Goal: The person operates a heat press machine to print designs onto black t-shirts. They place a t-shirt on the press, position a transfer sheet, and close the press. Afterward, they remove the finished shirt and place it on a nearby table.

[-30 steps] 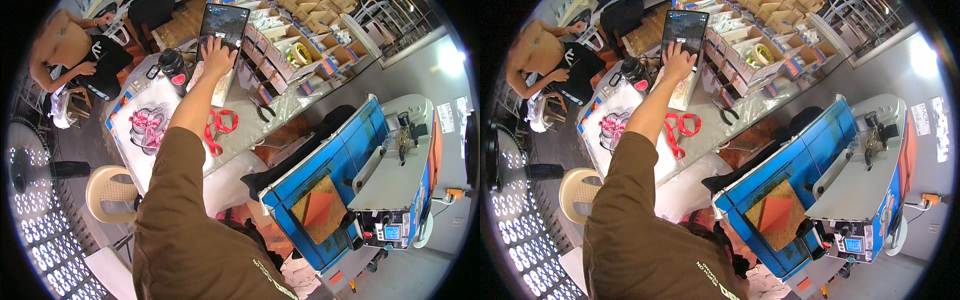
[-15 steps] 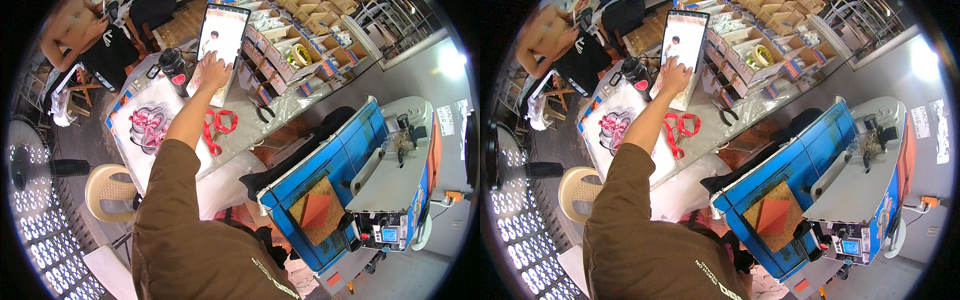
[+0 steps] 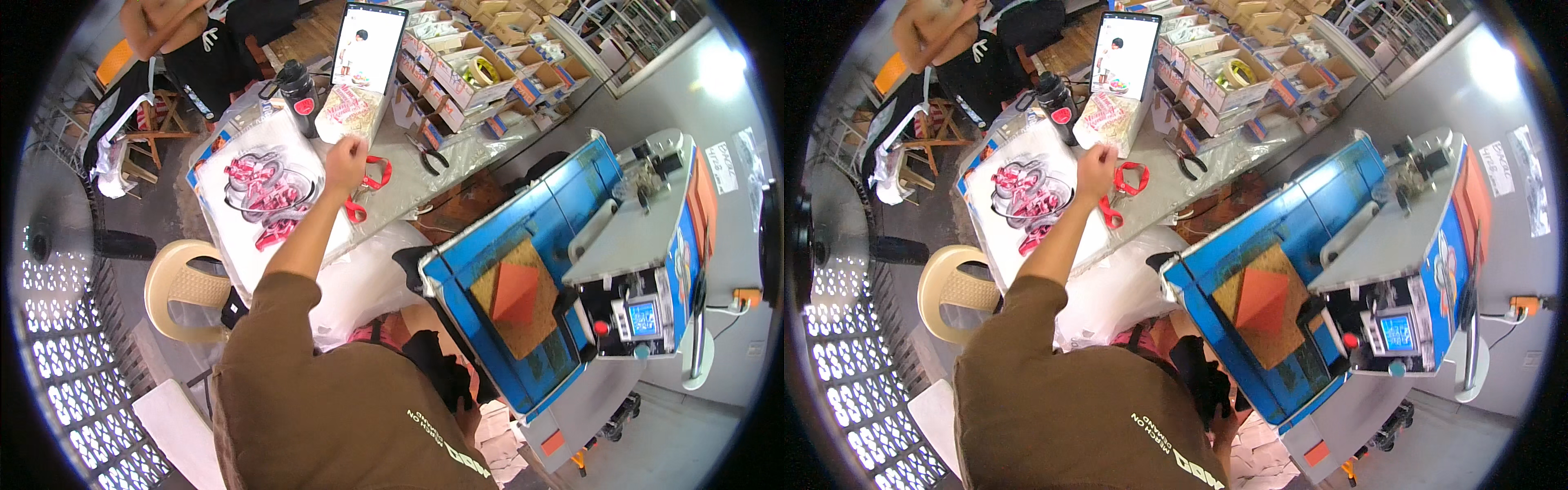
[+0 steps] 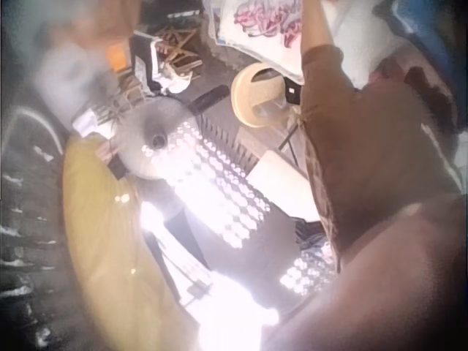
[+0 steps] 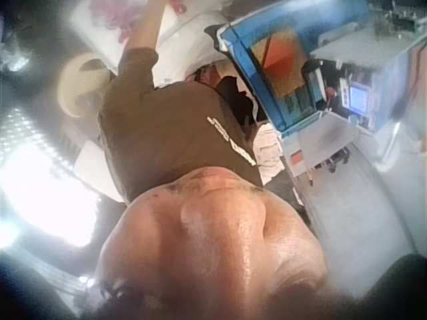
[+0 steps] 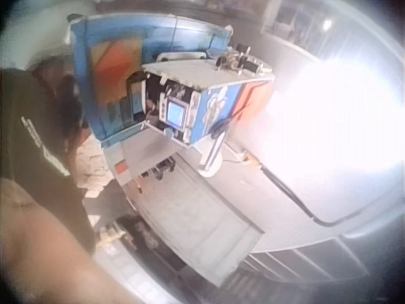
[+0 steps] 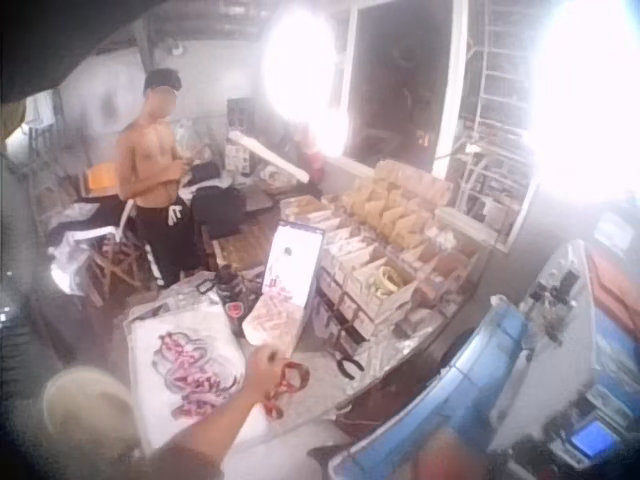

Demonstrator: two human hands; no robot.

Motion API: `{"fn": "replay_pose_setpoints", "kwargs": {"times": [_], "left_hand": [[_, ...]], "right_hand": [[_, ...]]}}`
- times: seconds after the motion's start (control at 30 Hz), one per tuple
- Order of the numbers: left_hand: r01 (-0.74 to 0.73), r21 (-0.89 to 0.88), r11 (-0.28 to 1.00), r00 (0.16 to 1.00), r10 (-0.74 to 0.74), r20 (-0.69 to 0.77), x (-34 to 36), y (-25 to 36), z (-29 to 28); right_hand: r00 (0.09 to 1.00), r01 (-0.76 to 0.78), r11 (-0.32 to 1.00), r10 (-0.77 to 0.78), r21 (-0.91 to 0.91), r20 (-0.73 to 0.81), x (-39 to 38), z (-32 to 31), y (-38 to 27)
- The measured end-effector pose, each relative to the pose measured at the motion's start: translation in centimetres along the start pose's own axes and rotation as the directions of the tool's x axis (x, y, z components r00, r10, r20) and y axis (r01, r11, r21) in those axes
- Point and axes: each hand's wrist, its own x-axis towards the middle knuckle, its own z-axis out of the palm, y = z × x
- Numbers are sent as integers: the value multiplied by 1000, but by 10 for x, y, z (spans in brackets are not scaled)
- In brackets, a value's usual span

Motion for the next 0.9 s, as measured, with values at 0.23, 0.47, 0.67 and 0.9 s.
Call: {"fn": "replay_pose_setpoints", "kwargs": {"times": [0.23,0.47,0.67,0.9], "left_hand": [[-175,212,962,675,-40,737,-259,37,-37],[-648,-224,728,315,525,791,-497,106,29],[-121,-241,963,404,269,874,-550,126,9],[375,-52,926,-233,148,961,-580,249,-13]], "right_hand": [[953,289,944,-299,158,46,-20,-24,-2],[713,324,706,-619,629,328,-98,-136,47],[928,297,682,-372,668,-33,-153,-243,145],[921,334,490,-350,805,-169,-192,-263,187]]}}
